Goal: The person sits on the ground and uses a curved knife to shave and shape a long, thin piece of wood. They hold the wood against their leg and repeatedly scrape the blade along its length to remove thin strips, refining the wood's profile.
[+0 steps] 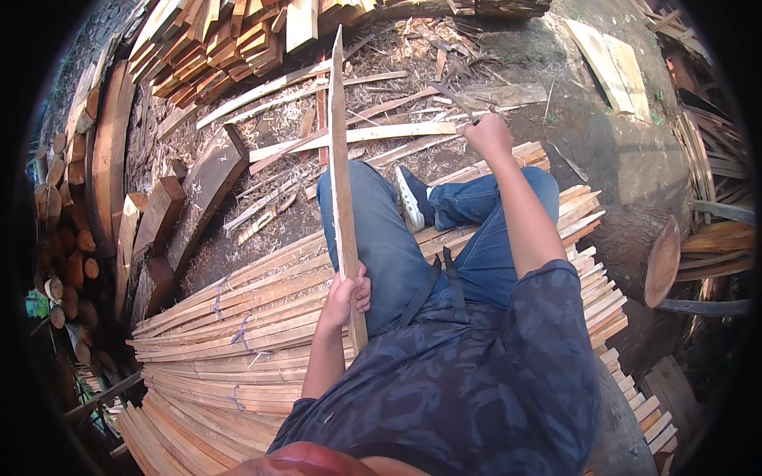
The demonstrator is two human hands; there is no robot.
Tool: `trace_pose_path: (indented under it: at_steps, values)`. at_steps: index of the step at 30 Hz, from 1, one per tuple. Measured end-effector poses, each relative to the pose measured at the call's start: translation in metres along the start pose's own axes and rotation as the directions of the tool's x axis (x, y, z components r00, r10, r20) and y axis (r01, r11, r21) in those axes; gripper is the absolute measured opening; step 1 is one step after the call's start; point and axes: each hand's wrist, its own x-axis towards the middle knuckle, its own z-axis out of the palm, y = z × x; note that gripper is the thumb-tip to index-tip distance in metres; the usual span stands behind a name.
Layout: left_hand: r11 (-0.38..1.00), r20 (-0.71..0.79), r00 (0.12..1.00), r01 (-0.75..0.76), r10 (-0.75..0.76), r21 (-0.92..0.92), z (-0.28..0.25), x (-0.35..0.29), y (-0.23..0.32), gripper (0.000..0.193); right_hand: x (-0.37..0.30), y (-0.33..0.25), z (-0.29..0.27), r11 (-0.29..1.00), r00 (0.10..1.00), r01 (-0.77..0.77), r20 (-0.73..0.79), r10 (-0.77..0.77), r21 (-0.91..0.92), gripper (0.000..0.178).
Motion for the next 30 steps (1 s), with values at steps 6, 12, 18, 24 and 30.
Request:
trace_pose_path:
  at_steps: [6, 12, 18, 24, 30]
  values:
    - [0.994, 0.043, 0.996, 0.071, -0.075, 0.086, 0.009, 0.007, 0.014, 0.006, -0.08, -0.05, 0.016, 0.915, 0.93, 0.367, -0.076, -0.359, 0.168, 0.025]
    - [0.986, -0.033, 0.998, 0.049, -0.044, 0.162, 0.011, 0.005, 0.013, 0.01, -0.055, -0.097, 0.034, 0.815, 0.816, 0.57, -0.042, -0.576, -0.108, 0.015]
    - [0.985, -0.078, 0.996, 0.053, -0.041, 0.162, 0.01, 0.005, 0.015, 0.008, -0.044, -0.113, 0.04, 0.818, 0.818, 0.566, -0.061, -0.573, -0.103, 0.016]
    - [0.986, -0.067, 0.997, 0.047, -0.037, 0.158, 0.009, 0.003, 0.017, 0.007, -0.026, -0.122, 0.041, 0.885, 0.887, 0.449, -0.058, -0.457, -0.121, 0.025]
    - [0.936, -0.033, 0.995, -0.077, 0.094, 0.343, 0.004, -0.003, -0.005, 0.008, 0.065, -0.069, 0.006, 0.999, 0.997, 0.024, -0.07, -0.027, -0.049, 0.033]
